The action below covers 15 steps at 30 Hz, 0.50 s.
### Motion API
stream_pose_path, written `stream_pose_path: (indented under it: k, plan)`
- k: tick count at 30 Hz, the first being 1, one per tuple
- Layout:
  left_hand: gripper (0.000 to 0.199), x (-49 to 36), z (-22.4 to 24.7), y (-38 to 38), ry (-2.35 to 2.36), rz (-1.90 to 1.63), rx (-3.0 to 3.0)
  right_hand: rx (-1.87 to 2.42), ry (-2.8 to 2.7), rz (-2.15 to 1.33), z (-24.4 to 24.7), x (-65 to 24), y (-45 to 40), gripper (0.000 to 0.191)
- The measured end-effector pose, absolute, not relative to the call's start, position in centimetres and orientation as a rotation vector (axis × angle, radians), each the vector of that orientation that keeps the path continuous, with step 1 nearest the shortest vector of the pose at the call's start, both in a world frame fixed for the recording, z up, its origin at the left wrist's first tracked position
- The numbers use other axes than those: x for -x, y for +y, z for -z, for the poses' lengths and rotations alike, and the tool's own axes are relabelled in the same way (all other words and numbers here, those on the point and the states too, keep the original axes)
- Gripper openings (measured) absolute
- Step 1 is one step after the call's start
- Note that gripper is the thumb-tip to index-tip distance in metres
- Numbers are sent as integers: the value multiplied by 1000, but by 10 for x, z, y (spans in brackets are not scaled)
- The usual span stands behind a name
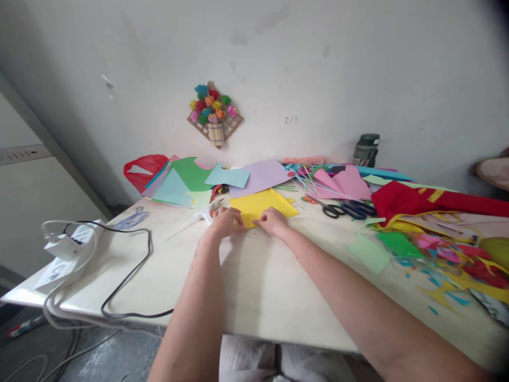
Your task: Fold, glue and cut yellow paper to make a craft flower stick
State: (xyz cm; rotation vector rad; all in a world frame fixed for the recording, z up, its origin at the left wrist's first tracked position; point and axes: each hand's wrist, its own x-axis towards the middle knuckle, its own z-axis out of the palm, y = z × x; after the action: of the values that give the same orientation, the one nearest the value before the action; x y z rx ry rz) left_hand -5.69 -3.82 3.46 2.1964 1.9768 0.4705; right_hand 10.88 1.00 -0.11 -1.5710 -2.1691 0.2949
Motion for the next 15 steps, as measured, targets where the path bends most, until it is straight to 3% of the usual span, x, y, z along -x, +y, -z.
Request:
stream_pose_path:
  k: [15]
  plan:
    - [11,59,-32,-36,1963,-460,-2226,1573,-2152,-279,3,-108,11,41]
